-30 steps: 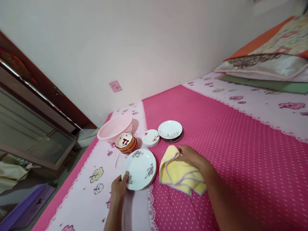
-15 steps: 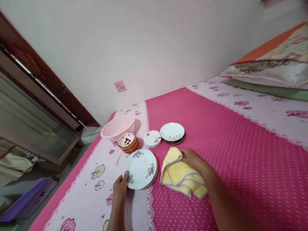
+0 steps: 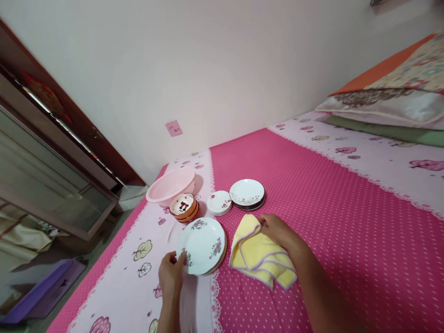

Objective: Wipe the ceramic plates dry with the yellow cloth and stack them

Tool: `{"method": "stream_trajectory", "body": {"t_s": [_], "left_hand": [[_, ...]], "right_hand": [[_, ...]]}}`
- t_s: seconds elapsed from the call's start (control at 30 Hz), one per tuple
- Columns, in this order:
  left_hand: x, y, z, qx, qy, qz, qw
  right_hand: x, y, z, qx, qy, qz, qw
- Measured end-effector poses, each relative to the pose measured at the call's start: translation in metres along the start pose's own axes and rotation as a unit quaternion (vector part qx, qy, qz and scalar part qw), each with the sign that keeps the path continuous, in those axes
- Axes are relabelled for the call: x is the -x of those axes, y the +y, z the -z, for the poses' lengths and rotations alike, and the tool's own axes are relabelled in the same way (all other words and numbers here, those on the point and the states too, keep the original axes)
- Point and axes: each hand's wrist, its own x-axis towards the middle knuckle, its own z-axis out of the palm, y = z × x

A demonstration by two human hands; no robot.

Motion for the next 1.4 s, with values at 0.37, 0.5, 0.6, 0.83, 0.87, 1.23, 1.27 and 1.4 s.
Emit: {"method": "stream_trajectory", "body": {"t_s": [0.37, 0.5, 0.6, 0.83, 0.87, 1.23, 1.27, 1.4], "left_hand": [[0.008, 0.025, 0.001, 0.054, 0.033, 0.015, 0.998], [0.015, 0.043, 0.002, 0.114, 0.041, 0.029, 0.992], [0.023, 0.057, 0.003, 0.182, 0.053, 0.051, 0.980], [0.023, 0.093, 0.000, 0.435, -0.005, 0.183, 0.882], [0.021, 0.100, -0.002, 0.465, -0.029, 0.201, 0.861], [0.023, 0.146, -0.038, 0.651, -0.174, 0.255, 0.693], [0.025, 0.143, -0.040, 0.655, -0.176, 0.260, 0.688], [0.038, 0.131, -0.041, 0.662, -0.147, 0.276, 0.682]], "right_hand": [[0.000, 0.001, -0.003, 0.008, -0.005, -0.003, 1.000], [-0.001, 0.001, -0.004, 0.020, 0.002, 0.003, 1.000], [-0.002, 0.001, -0.005, 0.029, 0.005, 0.008, 1.000], [-0.005, 0.004, -0.007, 0.067, 0.007, 0.016, 0.998], [-0.005, 0.005, -0.008, 0.072, 0.007, 0.015, 0.997], [0.005, -0.021, 0.003, 0.076, 0.095, 0.028, 0.992], [0.007, -0.026, 0.005, 0.077, 0.105, 0.030, 0.991], [0.017, -0.045, 0.007, 0.109, 0.077, 0.022, 0.991]]}}
